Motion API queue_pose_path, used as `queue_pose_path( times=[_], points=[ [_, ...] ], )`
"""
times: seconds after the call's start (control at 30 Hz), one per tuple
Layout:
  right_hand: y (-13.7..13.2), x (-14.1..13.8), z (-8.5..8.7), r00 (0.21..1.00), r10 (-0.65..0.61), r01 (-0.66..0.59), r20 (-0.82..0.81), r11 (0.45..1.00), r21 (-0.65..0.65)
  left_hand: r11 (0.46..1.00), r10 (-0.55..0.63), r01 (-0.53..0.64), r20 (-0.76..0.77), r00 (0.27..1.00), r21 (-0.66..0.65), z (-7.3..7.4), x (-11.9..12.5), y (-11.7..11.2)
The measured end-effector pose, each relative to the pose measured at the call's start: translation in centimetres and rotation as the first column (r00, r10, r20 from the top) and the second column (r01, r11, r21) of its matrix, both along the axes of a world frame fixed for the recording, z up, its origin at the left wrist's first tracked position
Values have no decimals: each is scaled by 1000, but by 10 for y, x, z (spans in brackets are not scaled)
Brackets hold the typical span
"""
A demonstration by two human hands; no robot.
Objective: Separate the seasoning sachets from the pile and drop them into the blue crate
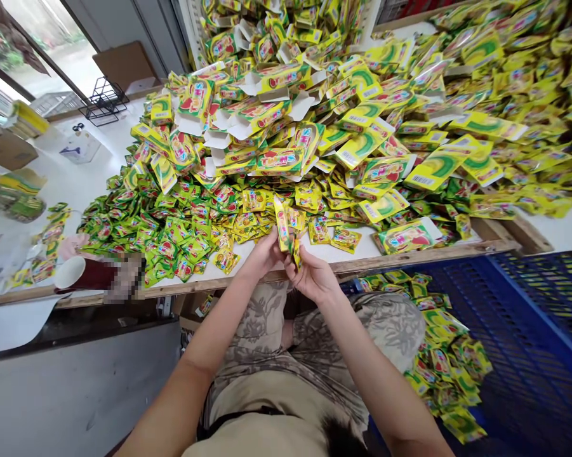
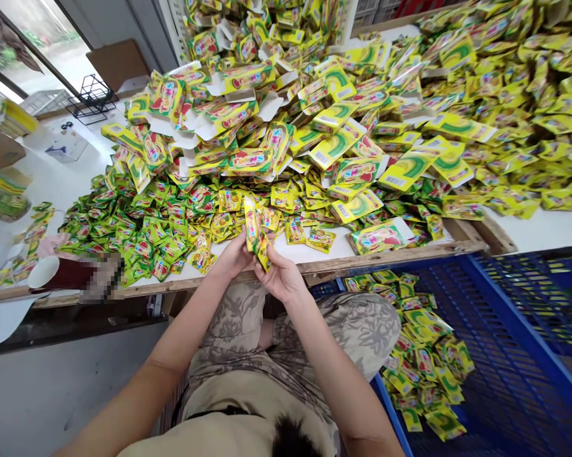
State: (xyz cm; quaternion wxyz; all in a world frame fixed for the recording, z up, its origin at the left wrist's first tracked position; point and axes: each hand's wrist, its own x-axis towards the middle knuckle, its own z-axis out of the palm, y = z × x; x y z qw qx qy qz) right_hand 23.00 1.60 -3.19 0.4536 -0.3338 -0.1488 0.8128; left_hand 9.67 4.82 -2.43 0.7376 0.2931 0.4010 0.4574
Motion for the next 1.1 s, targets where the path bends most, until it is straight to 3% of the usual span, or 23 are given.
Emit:
queue_pose_path(
  times=[0.1,0.17,0.3,0.43,0.57,0.67,0.73,0.8,0.9,1.0,1.1],
  points=[
    [-4,-3,3,998,9,-18,-65,991,-133,999,-33,33,17,999,-7,6,-1,-3],
    [-7,-5,5,999,12,-17,-40,991,-133,999,0,-1,9,1000,39,8,-3,-7],
    [-12,-9,7,990,38,-39,135,999,4,991,110,-107,-34,993,84,9,-9,-12],
    [-12,-1,6,926,20,-106,376,972,208,980,174,-169,-37,984,106,6,-21,-11],
    [0,18,10,871,-173,0,459,935,354,991,45,-42,-20,999,127,5,-32,-13],
    [13,23,22,827,-339,96,449,871,481,991,-71,79,-79,994,112,6,-31,-16],
    [23,21,32,796,-402,95,453,822,562,982,-141,153,-109,984,108,8,-29,-18],
    [32,17,40,765,-434,40,476,769,638,964,-226,241,-132,965,114,9,-28,-20],
    [43,16,44,651,-432,-188,624,705,684,941,-302,321,-170,938,103,7,-30,-21],
    [49,24,42,454,-369,-461,811,682,568,963,-212,249,-281,936,101,1,-35,-22],
    [56,34,44,337,-299,-635,893,628,450,965,-107,188,-377,920,185,-3,-37,-22]
  ],
)
